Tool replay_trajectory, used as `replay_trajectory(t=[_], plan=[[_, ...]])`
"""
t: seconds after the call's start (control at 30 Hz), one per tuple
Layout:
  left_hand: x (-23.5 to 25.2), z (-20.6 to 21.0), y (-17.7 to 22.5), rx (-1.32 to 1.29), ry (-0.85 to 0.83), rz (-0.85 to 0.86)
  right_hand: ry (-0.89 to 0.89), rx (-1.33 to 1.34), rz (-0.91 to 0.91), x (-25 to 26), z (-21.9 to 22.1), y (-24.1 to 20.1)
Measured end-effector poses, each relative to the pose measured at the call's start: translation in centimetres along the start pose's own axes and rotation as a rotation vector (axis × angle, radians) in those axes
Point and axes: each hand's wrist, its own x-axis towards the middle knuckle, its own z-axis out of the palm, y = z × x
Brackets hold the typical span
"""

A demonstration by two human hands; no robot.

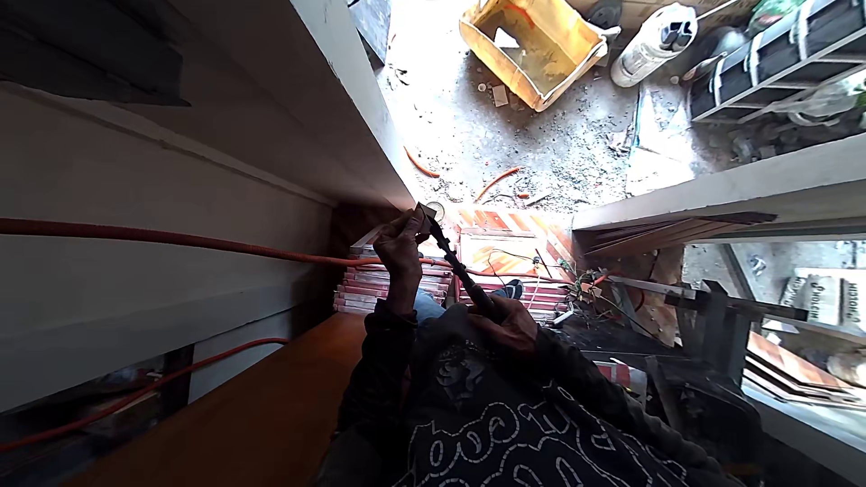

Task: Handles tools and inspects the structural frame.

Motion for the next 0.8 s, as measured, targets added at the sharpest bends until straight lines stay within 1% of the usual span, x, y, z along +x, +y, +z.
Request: replay_trajectory(t=[0.17,0.53,0.73,0.8], plan=[[0.0,-0.1,-0.2,-0.003,-0.015,0.013,-0.008,-0.027,-0.030,0.1,0.1,0.2],[0.3,-0.2,-0.6,0.005,-0.022,0.025,0.014,-0.129,0.010,0.0,0.3,-0.2],[0.4,-0.3,0.0,0.029,-0.063,0.002,0.062,-0.199,0.027,-0.4,0.5,-0.9],[0.0,-0.9,0.3,0.045,-0.125,-0.002,0.053,-0.222,0.037,-0.4,0.3,-1.0]])
